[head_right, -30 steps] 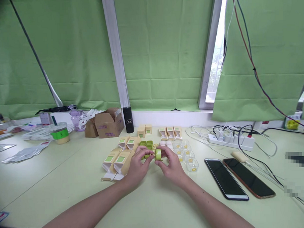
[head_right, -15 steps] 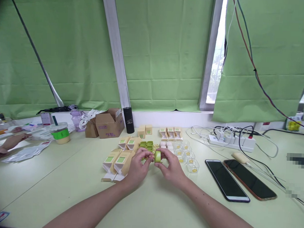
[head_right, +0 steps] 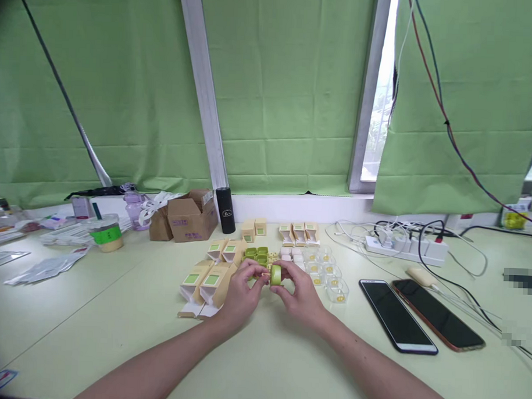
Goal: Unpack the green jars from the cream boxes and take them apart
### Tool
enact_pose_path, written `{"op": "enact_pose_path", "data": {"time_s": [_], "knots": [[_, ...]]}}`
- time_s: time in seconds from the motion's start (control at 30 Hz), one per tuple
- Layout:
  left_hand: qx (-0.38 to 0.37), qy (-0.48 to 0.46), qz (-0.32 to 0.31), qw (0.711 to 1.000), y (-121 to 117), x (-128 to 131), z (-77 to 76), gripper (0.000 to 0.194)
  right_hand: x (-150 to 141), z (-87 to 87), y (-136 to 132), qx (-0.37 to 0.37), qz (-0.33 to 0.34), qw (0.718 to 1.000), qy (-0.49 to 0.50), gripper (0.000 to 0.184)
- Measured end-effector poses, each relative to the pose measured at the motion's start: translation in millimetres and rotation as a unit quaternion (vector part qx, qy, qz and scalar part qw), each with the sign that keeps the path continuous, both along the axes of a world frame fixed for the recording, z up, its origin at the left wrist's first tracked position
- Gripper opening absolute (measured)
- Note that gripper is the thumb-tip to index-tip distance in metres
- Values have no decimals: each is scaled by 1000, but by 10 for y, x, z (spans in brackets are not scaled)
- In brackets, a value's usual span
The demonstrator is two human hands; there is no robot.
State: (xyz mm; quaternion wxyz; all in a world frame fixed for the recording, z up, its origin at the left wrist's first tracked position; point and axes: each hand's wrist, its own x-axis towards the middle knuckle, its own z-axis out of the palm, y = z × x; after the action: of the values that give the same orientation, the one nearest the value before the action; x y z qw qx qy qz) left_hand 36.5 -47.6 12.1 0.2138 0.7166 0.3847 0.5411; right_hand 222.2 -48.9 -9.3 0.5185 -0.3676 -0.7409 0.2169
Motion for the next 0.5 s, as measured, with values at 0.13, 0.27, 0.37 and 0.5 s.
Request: {"op": "enact_pose_path", "data": {"time_s": [0.13,0.27,0.37,0.5], "knots": [[-1,1,3,1000,0,2,-5,9,-2,8,-6,-4,5,1000,0,43],[-3,-5,1,1000,12,0,-14,9,-3,25,-18,-4,2,1000,-1,43],[2,-7,4,1000,16,3,-14,8,-9,51,-32,-16,10,1000,11,43],[5,-3,14,1000,4,21,-6,7,-19,81,-33,-48,56,996,59,43]]}}
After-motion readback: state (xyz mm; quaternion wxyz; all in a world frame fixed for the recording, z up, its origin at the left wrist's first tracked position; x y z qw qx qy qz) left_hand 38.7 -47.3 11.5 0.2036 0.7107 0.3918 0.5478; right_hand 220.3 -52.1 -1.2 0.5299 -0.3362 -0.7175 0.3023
